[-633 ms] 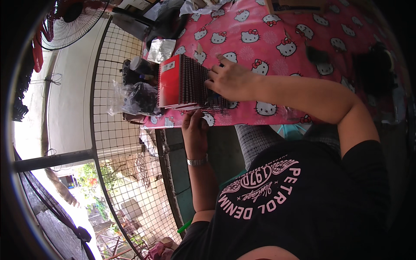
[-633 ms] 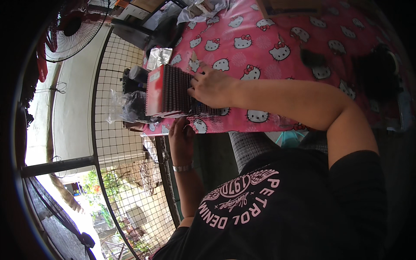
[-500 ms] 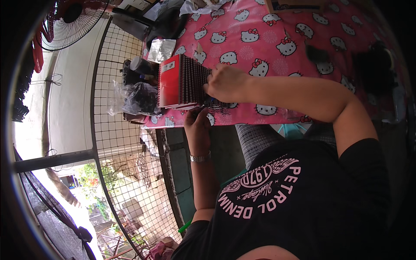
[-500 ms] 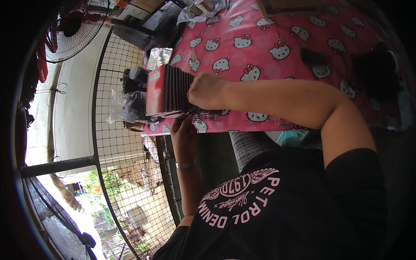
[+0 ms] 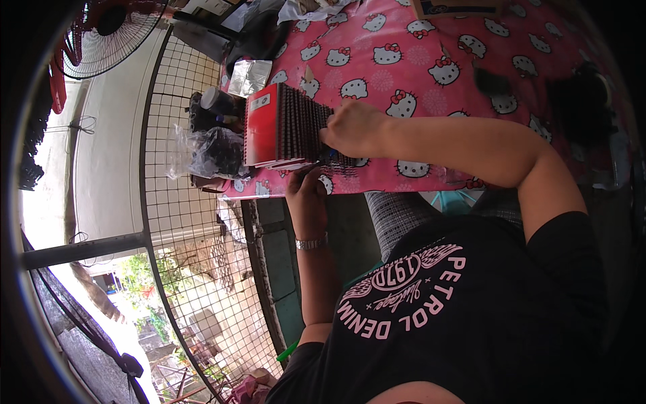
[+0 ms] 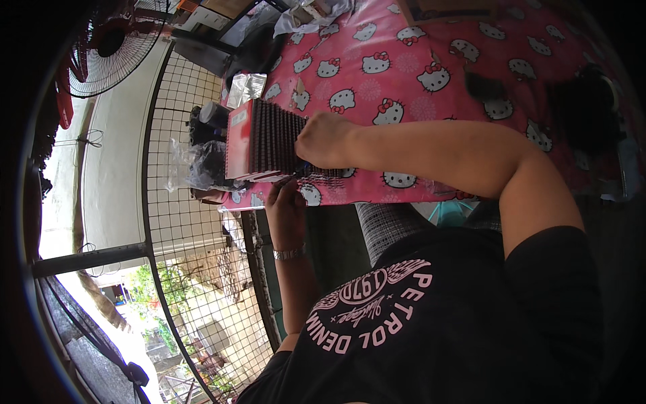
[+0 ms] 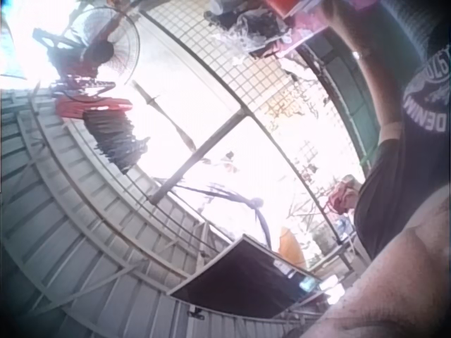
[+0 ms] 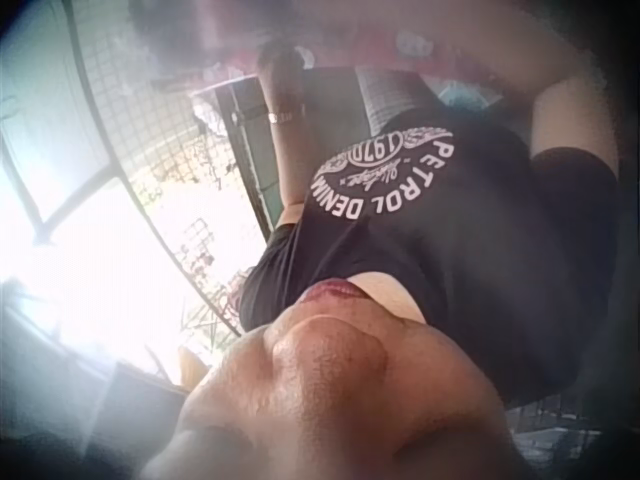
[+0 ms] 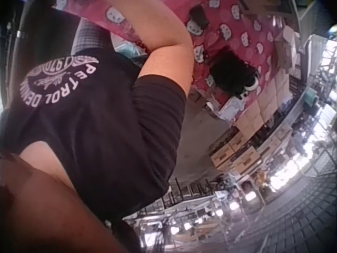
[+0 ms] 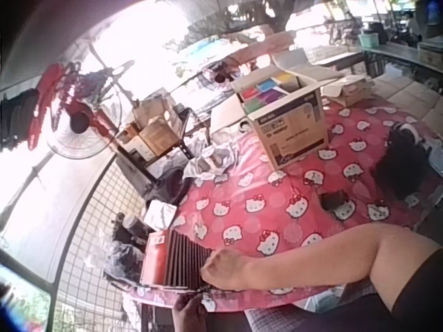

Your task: The person organizes stacks of small red notebooks and then places larger colored notebooks into a cardboard shipping box.

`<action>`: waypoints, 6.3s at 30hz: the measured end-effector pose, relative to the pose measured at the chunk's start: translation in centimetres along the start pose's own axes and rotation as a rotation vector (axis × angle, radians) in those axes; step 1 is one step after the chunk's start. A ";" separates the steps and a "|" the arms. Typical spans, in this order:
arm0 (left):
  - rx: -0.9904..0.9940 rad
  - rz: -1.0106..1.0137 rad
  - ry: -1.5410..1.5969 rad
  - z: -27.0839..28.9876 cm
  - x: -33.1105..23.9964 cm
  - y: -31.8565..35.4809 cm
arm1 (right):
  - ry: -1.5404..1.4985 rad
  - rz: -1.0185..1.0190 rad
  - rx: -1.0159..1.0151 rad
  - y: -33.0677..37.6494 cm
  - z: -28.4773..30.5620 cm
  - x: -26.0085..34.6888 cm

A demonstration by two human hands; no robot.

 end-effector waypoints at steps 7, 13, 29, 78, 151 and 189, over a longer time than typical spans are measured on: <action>-0.015 -0.063 -0.035 0.0 0.4 -0.1 | 0.175 0.191 -0.384 1.2 -0.6 -0.8; -0.046 0.034 0.042 -0.6 0.6 0.0 | 0.005 -0.011 -0.014 0.1 -1.1 -0.5; -0.100 0.065 0.095 -0.9 1.1 0.8 | 0.067 0.086 -0.278 1.9 -1.8 -1.8; -0.078 0.116 -0.035 -2.3 5.1 -1.5 | -0.076 -0.055 -0.026 0.5 -5.4 -2.7; -0.107 0.178 0.097 -1.9 10.6 -2.6 | -0.079 -0.198 -0.008 1.6 -11.4 -5.1; -0.039 0.167 -0.010 -2.1 13.8 -3.9 | 0.059 -0.019 -0.276 1.8 -13.9 -4.6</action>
Point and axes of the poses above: each hand's wrist, its own y-axis away from the middle knuckle, its own z-axis out of the back of the hand, x = y × z, the point moved 3 cm from there along -y, towards the middle knuckle, and after that the axes turned 14 degrees about -y, right-handed, at the moved point
